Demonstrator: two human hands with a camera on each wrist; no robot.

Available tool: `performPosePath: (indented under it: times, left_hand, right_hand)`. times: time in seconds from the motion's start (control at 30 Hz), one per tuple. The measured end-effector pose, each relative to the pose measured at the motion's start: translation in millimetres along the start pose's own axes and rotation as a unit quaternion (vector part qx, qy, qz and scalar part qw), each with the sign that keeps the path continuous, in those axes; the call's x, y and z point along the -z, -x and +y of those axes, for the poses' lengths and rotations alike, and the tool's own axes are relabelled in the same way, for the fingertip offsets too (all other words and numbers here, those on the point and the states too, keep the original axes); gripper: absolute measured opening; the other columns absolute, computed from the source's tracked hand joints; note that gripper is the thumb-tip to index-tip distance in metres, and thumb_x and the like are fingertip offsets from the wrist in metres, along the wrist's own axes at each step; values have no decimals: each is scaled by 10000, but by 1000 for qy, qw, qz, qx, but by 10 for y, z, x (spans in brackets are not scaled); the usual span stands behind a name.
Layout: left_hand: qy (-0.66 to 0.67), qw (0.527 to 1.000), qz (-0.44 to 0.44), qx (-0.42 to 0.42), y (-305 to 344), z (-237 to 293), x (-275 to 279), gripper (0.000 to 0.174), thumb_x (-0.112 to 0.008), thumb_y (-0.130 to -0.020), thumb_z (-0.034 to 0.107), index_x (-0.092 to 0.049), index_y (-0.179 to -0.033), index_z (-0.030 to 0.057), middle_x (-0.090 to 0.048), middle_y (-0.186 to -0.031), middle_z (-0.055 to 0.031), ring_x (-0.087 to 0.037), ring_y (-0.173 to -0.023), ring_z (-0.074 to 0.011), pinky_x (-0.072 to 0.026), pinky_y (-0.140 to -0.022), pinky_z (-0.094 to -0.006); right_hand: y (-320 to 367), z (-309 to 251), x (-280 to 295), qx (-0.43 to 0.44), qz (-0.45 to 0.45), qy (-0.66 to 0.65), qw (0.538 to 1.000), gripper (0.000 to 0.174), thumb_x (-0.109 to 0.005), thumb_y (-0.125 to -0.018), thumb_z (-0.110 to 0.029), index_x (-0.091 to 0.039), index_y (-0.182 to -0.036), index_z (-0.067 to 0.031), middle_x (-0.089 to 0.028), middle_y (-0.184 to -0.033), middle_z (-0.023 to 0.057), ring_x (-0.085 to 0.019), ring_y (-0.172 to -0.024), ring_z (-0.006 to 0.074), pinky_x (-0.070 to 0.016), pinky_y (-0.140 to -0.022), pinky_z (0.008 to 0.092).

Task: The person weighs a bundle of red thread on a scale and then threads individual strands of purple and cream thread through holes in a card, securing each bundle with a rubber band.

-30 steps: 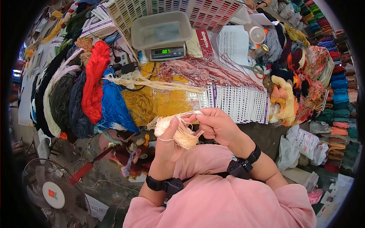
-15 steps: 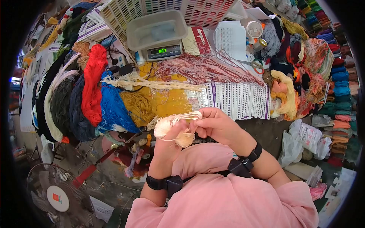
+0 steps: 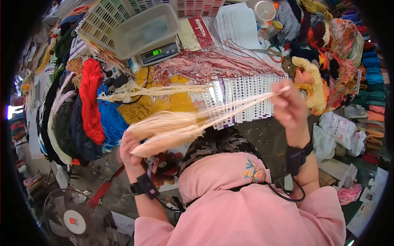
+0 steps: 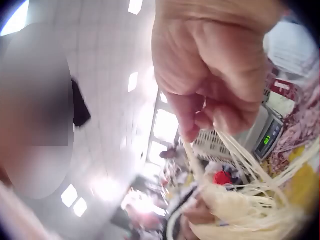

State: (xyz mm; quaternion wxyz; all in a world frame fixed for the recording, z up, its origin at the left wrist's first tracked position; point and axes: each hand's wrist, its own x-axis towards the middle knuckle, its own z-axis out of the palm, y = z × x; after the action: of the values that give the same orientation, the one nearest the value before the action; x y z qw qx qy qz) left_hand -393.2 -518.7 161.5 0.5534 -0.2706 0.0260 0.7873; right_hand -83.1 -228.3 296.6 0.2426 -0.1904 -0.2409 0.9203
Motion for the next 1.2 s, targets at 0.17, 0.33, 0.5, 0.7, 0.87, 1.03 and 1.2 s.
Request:
performPosePath:
  times: [0.17,0.33,0.5,0.7,0.87,1.03,1.2]
  left_hand:
    - [-720,585,284,-240,898,1843,1448,174,-387,-829,102,-537,-788,23,-572,-709,11,-535,-684,-166,-410,-733,-298]
    - [-789,437,316,-294,1061,2466,1266,191,-528,-746,159,-568,-816,-14,-467,-525,17,-449,-483,-106,-381,-603,-223]
    - [-189,964,181,-53,-1169,-263,525,262,-404,-856,130,-456,-1056,-33,-367,-531,62,-322,-392,-16,-276,-364,-144]
    - [-546,812,204,32,-2452,-1648,871,255,-455,-826,135,-486,-1024,-23,-544,-834,-41,-405,-447,-61,-350,-429,-183]
    - [-779,598,152,112,-2911,-2208,1008,225,-547,-772,153,-540,-922,-14,-537,-685,-22,-448,-458,-71,-357,-441,-193]
    - [-850,488,164,110,-3022,-2337,1077,158,-559,-770,149,-543,-812,-3,-490,-559,3,-446,-450,-71,-347,-414,-198]
    - [-818,549,161,70,-2830,-2152,1153,126,-518,-785,95,-541,-866,2,-509,-625,-37,-456,-467,-81,-358,-432,-195]
  right_hand:
    - [76,-971,1934,150,243,47,957,131,-463,-780,-43,-401,-666,-35,-386,-606,10,-348,-489,81,-358,-533,213]
    - [708,-2396,3163,290,323,139,890,91,-449,-789,-65,-457,-703,-35,-476,-675,27,-460,-649,115,-396,-637,241]
    - [-350,-534,2937,162,263,619,722,150,-509,-744,-76,-574,-853,5,-563,-857,75,-511,-800,138,-397,-737,261]
    - [-1133,1024,2717,139,280,586,748,69,-601,-651,-78,-567,-675,-23,-538,-669,86,-521,-623,225,-409,-562,305]
    - [-1172,1338,2904,253,225,706,622,133,-562,-592,-14,-513,-708,-58,-497,-690,59,-472,-684,251,-348,-618,349]
    - [-1145,1294,2975,270,217,696,629,204,-550,-555,11,-503,-740,-61,-486,-727,64,-458,-697,255,-338,-633,343]
    - [-1165,1345,2844,231,136,735,622,394,-599,-558,-88,-507,-939,-55,-473,-864,101,-449,-776,265,-340,-664,350]
